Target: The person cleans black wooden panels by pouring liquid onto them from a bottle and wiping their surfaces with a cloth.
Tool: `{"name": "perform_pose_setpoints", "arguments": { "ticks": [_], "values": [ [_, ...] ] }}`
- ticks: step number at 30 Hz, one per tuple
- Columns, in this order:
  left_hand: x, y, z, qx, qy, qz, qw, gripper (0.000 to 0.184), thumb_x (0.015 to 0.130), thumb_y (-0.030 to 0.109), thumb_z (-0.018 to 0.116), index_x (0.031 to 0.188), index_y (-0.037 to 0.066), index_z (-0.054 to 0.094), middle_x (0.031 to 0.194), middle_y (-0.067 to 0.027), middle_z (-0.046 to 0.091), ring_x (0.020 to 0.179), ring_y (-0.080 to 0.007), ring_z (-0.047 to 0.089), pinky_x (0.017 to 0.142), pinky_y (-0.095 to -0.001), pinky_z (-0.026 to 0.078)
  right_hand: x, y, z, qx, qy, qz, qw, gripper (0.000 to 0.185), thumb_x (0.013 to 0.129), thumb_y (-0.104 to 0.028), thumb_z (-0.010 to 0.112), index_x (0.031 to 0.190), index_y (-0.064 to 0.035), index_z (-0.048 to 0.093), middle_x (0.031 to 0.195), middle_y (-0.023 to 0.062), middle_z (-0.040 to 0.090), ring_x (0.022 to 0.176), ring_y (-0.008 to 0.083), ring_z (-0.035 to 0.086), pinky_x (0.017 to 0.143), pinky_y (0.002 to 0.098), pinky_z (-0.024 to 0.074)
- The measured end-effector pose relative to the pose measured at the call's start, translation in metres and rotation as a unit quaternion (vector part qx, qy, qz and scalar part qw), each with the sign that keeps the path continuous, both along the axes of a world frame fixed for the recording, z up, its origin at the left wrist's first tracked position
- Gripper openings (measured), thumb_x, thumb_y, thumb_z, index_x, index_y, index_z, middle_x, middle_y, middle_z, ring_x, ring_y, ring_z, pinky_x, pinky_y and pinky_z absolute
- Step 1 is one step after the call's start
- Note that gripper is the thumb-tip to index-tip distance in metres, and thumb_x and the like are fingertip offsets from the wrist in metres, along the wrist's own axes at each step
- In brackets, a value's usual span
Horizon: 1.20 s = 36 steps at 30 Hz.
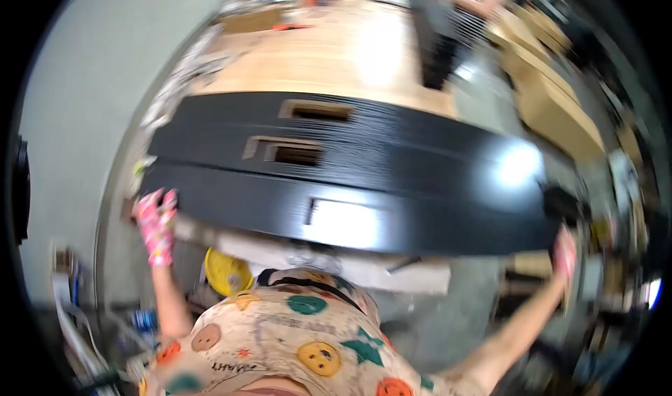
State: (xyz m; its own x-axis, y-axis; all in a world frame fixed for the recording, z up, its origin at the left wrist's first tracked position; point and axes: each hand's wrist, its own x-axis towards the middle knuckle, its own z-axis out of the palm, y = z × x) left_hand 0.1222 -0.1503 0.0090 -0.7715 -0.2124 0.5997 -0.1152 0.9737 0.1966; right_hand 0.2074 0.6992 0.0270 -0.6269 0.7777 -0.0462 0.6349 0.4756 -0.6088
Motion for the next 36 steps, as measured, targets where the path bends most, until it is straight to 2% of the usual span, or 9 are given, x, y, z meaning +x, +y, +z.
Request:
{"name": "perform_pose_setpoints", "arguments": {
  "ticks": [2, 5, 6, 9, 17, 19, 29, 31, 36],
  "values": [
    [0.010, -0.001, -0.003, 0.139, -0.014, 0.072, 0.988, 0.044, 0.083, 0.033, 0.072, 0.112, 0.001, 0.062, 0.104, -0.0165, 0.060, 0.102, -0.0301, 0.056, 0.089, -0.0379, 0.045, 0.019, 0.091, -0.058, -0.111, 0.211, 0.095, 0.966, 0.041, 0.099, -0.020, 0.043, 0.134, -0.0009, 0.051, 0.135, 0.0103, 0.055, 0.122, 0.0198, 0.051, 0.105, 0.0302, 0.0368],
    [0.019, -0.001, 0.009, 0.539, 0.062, 0.074, 0.837, 0.048, 0.082, 0.020, 0.074, 0.118, -0.005, 0.056, 0.110, -0.0113, 0.061, 0.097, -0.0161, 0.057, 0.087, -0.0299, 0.046, 0.012, 0.078, -0.028, 0.116, 0.064, 0.005, 0.991, 0.045, 0.099, -0.028, 0.045, 0.133, 0.0015, 0.050, 0.132, 0.0155, 0.055, 0.122, 0.0211, 0.051, 0.104, 0.0283, 0.0363],
    [0.020, -0.005, 0.011, 0.539, 0.091, 0.065, 0.835, 0.047, 0.082, 0.019, 0.074, 0.118, -0.005, 0.056, 0.110, -0.0111, 0.060, 0.096, -0.0157, 0.057, 0.086, -0.0285, 0.046, 0.002, 0.075, -0.024, 0.129, 0.060, -0.013, 0.990, 0.060, 0.095, -0.052, 0.046, 0.123, -0.0008, 0.059, 0.117, 0.0131, 0.065, 0.103, 0.0228, 0.059, 0.093, 0.0335, 0.0426],
    [0.007, -0.022, 0.030, 0.511, 0.155, 0.026, 0.845, 0.047, 0.083, 0.020, 0.073, 0.118, -0.006, 0.056, 0.108, -0.0107, 0.061, 0.093, -0.0149, 0.058, 0.083, -0.0260, 0.047, -0.033, 0.027, -0.004, -0.031, 0.162, 0.028, 0.986, 0.055, 0.096, -0.050, 0.045, 0.112, -0.0002, 0.063, 0.100, 0.0091, 0.068, 0.084, 0.0199, 0.058, 0.080, 0.0320, 0.0453],
    [-0.096, -0.079, 0.043, 0.151, -0.124, 0.081, 0.977, 0.049, 0.084, 0.040, 0.067, 0.114, 0.002, 0.065, 0.112, -0.0197, 0.063, 0.111, -0.0340, 0.056, 0.097, -0.0416, 0.042, -0.106, -0.045, -0.004, 0.335, -0.021, 0.148, 0.930, 0.033, 0.096, -0.032, 0.053, 0.112, -0.0050, 0.061, 0.100, 0.0180, 0.065, 0.092, 0.0291, 0.062, 0.084, 0.0387, 0.0456],
    [-0.107, -0.068, 0.048, 0.048, -0.122, 0.122, 0.984, 0.061, 0.084, 0.043, 0.067, 0.127, 0.001, 0.056, 0.122, -0.0221, 0.058, 0.118, -0.0346, 0.052, 0.102, -0.0409, 0.039, -0.112, -0.081, 0.006, 0.210, -0.030, 0.149, 0.966, 0.029, 0.096, -0.031, 0.054, 0.109, -0.0060, 0.061, 0.100, 0.0165, 0.066, 0.093, 0.0284, 0.061, 0.083, 0.0394, 0.0457],
    [-0.181, -0.134, 0.066, 0.360, -0.306, 0.059, 0.879, 0.073, 0.081, 0.060, 0.063, 0.120, -0.002, 0.059, 0.118, -0.0165, 0.060, 0.108, -0.0217, 0.058, 0.085, -0.0348, 0.049, -0.132, -0.096, 0.009, 0.253, -0.185, 0.084, 0.946, 0.073, 0.093, -0.060, 0.037, 0.134, -0.0007, 0.048, 0.134, 0.0207, 0.052, 0.127, 0.0349, 0.046, 0.109, 0.0406, 0.0296],
    [-0.184, -0.135, 0.049, 0.162, -0.256, 0.097, 0.948, 0.068, 0.082, 0.057, 0.064, 0.120, 0.001, 0.060, 0.119, -0.0164, 0.060, 0.111, -0.0252, 0.056, 0.093, -0.0361, 0.044, -0.137, -0.124, 0.020, 0.272, -0.209, 0.047, 0.938, 0.074, 0.093, -0.063, 0.035, 0.121, 0.0019, 0.056, 0.126, 0.0252, 0.056, 0.121, 0.0409, 0.048, 0.104, 0.0441, 0.0352],
    [-0.152, -0.141, 0.052, 0.211, -0.317, 0.015, 0.925, 0.061, 0.084, 0.052, 0.064, 0.110, -0.003, 0.064, 0.104, -0.0181, 0.064, 0.098, -0.0245, 0.059, 0.088, -0.0342, 0.044, -0.133, -0.109, 0.017, 0.246, -0.227, 0.014, 0.942, 0.073, 0.091, -0.065, 0.036, 0.108, 0.0025, 0.061, 0.118, 0.0276, 0.058, 0.118, 0.0422, 0.049, 0.100, 0.0473, 0.0377]
  ]
}}
